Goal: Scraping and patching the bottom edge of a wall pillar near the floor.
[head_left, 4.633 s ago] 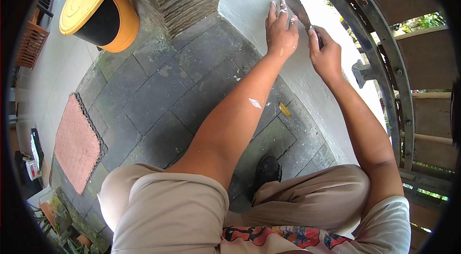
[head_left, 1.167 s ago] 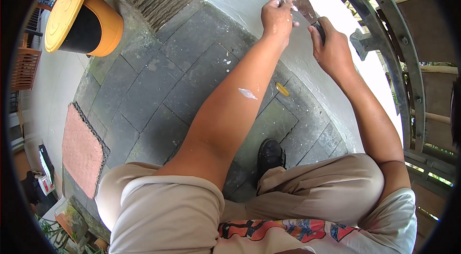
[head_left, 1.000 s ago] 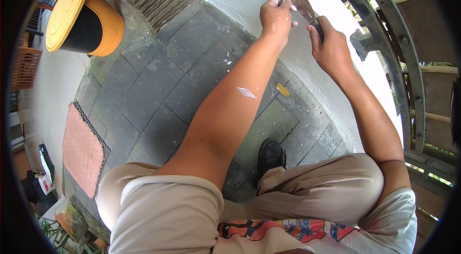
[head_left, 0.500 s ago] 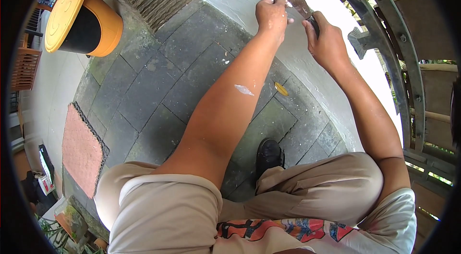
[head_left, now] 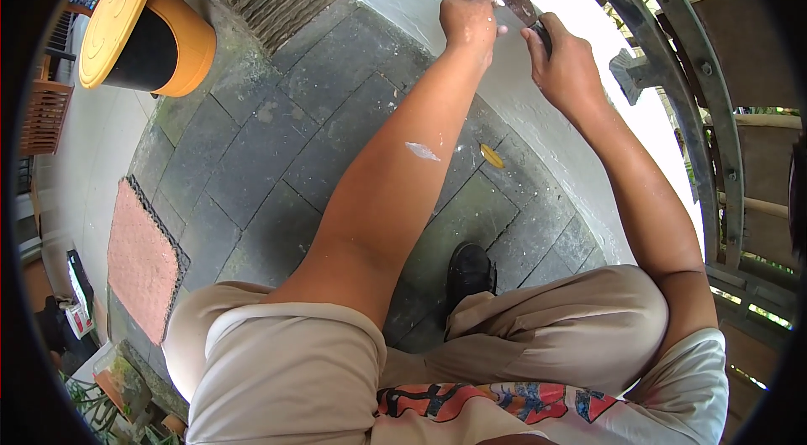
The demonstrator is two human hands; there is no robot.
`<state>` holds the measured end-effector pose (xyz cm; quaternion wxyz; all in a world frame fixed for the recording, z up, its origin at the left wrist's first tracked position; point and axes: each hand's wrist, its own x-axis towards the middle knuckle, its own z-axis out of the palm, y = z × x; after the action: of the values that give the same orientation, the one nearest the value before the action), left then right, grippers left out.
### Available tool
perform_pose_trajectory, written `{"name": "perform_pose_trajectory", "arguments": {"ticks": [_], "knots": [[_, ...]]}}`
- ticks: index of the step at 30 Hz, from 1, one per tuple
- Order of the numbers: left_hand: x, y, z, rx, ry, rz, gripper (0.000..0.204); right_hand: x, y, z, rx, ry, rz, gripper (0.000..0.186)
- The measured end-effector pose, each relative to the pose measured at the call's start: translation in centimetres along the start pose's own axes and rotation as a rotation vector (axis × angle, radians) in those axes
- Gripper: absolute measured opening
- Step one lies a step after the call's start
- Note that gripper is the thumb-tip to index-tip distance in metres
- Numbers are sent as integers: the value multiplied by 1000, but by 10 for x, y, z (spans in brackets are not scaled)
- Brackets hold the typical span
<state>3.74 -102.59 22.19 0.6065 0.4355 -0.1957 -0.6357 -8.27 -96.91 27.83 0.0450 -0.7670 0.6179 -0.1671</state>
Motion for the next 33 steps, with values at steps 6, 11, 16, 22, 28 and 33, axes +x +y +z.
{"name": "perform_pose_trajectory", "arguments": {"ticks": [6, 11, 16, 22, 28, 33], "knots": [[8, 3, -2, 50, 43, 41, 39, 7, -5, 3, -5, 5, -10, 26], [0, -5, -3, 55, -6, 80, 38, -1, 0, -1, 12, 33, -66, 27], [-18, -30, -5, 54, -110, 98, 35, -30, 9, -14, 13, -79, 83, 29], [-10, -27, -4, -31, -130, 95, 32, -25, 4, -16, 46, -92, 41, 28], [-7, -16, -2, -114, -98, 80, 33, -17, -2, -20, 40, -61, 21, 26], [-3, -10, -4, -106, -100, 22, 37, -14, -6, -17, 40, -57, 43, 25]]}}
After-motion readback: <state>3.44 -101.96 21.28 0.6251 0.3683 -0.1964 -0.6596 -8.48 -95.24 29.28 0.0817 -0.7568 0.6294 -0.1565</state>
